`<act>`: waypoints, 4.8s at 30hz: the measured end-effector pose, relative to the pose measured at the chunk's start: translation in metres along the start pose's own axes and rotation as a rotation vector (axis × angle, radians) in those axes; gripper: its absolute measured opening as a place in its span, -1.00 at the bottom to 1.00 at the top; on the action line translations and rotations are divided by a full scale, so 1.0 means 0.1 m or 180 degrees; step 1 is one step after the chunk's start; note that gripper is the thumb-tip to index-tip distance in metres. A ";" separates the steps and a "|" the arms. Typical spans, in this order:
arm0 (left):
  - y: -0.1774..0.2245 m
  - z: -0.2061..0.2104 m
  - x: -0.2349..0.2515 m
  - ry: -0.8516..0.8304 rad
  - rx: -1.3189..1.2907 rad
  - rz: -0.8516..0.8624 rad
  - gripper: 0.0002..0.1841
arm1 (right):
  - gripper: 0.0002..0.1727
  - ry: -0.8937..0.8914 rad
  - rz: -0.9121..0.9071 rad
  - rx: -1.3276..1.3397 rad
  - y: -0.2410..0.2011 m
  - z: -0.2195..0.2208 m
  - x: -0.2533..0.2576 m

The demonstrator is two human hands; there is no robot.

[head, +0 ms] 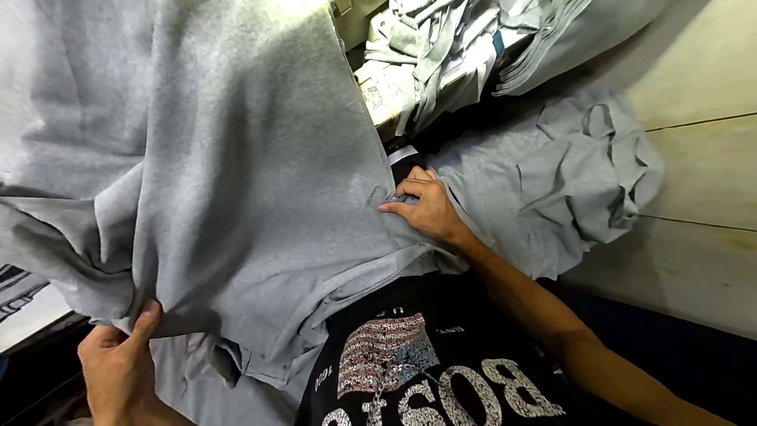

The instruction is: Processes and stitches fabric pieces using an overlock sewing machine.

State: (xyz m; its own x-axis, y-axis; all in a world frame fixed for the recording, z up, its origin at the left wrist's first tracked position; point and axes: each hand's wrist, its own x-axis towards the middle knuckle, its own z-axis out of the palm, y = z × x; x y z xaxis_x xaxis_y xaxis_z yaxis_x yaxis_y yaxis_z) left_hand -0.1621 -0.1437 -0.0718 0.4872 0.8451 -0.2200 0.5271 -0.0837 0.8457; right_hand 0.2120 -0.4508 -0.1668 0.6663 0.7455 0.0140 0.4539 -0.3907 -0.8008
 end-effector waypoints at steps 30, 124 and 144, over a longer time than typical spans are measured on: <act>-0.02 0.00 -0.01 0.0070 -0.0513 -0.0153 -0.76 | -0.77 -0.0008 0.0595 0.0883 -0.13 -0.15 -0.20; 1.05 1.70 0.49 -0.2273 -0.0350 0.0634 -0.30 | -0.85 -0.0145 -0.0502 0.0799 -0.87 -0.95 1.56; 0.81 2.29 0.20 0.0571 -0.3776 -0.0004 -0.89 | -0.84 0.0000 -0.0654 0.0363 -0.86 -1.30 1.61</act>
State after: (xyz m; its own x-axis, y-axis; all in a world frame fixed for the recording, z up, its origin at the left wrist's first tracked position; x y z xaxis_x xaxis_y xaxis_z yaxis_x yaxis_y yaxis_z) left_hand 0.0495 -0.2550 -0.1194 0.3335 0.9143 -0.2299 -0.4886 0.3762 0.7872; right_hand 0.3570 -0.3676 -0.0183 0.5667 0.8032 0.1837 0.5103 -0.1671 -0.8436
